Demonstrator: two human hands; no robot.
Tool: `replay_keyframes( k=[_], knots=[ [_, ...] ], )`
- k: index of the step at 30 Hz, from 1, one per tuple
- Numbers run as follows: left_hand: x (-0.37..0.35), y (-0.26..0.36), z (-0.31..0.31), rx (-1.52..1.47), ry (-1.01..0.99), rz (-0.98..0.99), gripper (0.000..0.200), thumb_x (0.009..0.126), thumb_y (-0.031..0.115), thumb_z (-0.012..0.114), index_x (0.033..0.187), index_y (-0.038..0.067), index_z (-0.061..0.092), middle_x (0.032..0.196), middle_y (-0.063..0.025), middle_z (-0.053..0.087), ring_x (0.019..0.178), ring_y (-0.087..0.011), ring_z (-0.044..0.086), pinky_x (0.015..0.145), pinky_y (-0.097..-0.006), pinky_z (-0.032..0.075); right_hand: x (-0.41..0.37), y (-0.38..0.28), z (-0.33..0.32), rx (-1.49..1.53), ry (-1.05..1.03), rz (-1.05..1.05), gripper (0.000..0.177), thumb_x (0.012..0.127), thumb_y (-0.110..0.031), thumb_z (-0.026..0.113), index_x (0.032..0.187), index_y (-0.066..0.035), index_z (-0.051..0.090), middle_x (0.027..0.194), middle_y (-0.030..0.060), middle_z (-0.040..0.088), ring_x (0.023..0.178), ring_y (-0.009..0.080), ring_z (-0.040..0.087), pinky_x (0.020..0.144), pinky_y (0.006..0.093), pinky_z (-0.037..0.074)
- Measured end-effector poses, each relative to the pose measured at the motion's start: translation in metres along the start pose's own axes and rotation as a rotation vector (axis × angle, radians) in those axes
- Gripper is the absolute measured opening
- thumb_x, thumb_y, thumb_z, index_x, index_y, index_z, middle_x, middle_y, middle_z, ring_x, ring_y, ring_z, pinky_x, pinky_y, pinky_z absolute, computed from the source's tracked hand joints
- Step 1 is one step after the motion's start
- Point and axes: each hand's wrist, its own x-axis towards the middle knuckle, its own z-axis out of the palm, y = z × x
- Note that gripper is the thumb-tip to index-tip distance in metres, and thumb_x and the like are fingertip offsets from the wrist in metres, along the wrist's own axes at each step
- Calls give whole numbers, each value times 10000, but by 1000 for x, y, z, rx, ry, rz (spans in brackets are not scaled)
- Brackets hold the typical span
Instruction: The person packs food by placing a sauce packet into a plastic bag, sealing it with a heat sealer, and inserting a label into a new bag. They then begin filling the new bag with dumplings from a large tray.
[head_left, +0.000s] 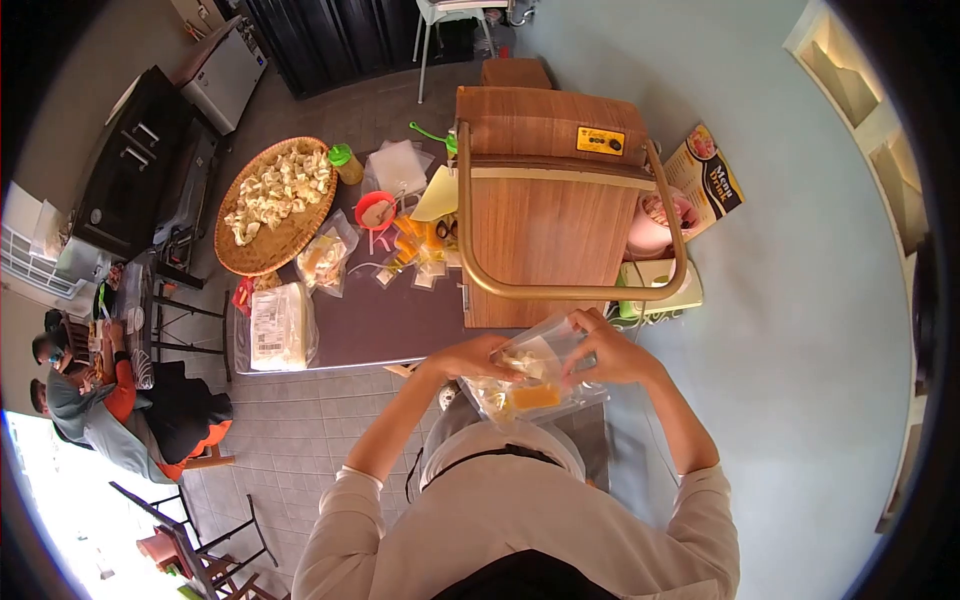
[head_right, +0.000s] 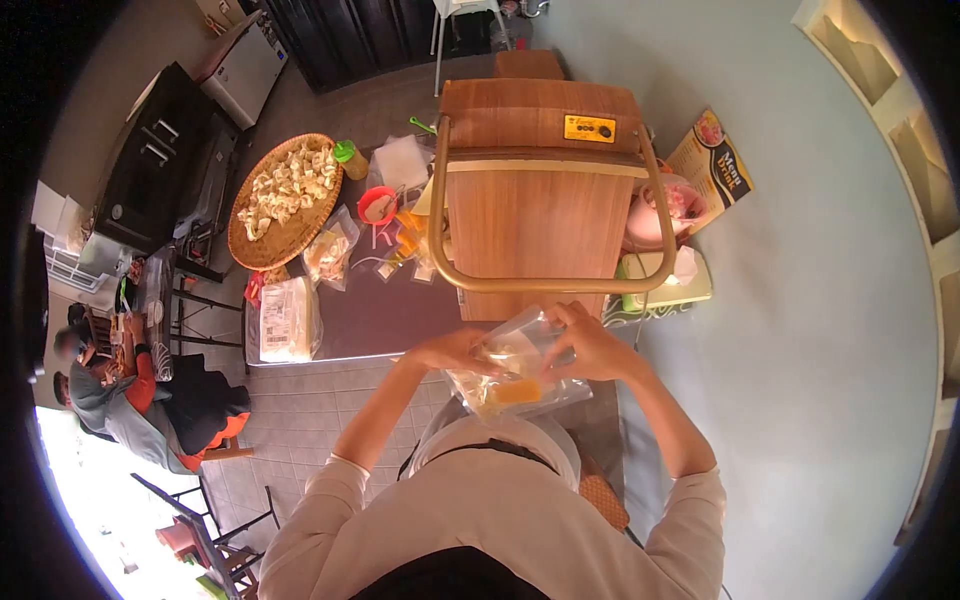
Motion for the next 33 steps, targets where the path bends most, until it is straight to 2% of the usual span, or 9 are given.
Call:
replay_keyframes(
  k=[3,5,8,11,17,23,27,30,33],
  knots=[
    [-2,0,-5,-60,-20,-22,526,712,296,710,1111,8,522,984,-39,584,908,-107,516,773,-241,411,5,5,5,-29,-50,59,205,597,-295,764,760,-183,708,1102,82,431,1107,262,342,973,360,265],
    [2,-11,-9,-88,-39,-14,516,719,299,703,1110,13,524,982,-33,584,903,-102,517,771,-237,412,8,10,15,106,42,76,220,607,-319,763,773,-185,707,1191,103,416,1187,312,279,1011,387,218],
    [1,-13,-15,-86,-87,-18,492,733,297,690,1108,24,527,981,-23,584,899,-94,519,770,-230,413,12,15,31,59,36,109,227,613,-329,760,785,-191,706,1264,131,379,1244,347,203,1034,412,171],
    [0,-14,-19,-92,-122,-44,466,745,291,679,1104,33,532,978,-16,585,896,-92,522,772,-228,413,19,11,33,64,-83,176,236,610,-335,761,793,-196,706,1318,191,307,1269,373,152,1042,441,147],
    [-1,-25,-22,-178,-127,-49,470,751,312,672,1099,28,534,976,-21,587,895,-91,521,778,-233,411,17,15,41,98,-77,209,344,567,-378,779,853,-207,696,1362,271,167,1280,423,84,1043,463,110],
    [-6,-17,-24,-152,-143,-26,507,747,338,673,1104,10,523,987,-32,583,907,-98,516,782,-236,410,16,-8,42,-6,7,236,361,572,-394,766,877,-217,692,1355,274,169,1277,433,63,1033,486,110],
    [-6,-21,-24,-146,-125,-26,527,747,349,672,1117,9,513,999,-36,576,916,-101,508,786,-235,406,17,-10,51,-61,-19,256,331,581,-397,757,855,-221,700,1335,243,228,1255,408,138,1012,493,128],
    [-9,-15,-25,-104,-124,-59,544,739,352,679,1128,11,508,1023,-41,571,934,-104,503,807,-243,401,16,-5,57,-112,82,211,285,591,-372,755,822,-213,707,1304,188,292,1203,358,229,982,486,155],
    [-10,-19,-25,-109,-104,-17,564,730,344,689,1143,10,498,1046,-43,568,951,-106,499,824,-254,394,15,-8,53,-137,117,240,266,608,-315,751,827,-171,707,1257,128,342,1123,287,304,960,439,205]
  ],
)
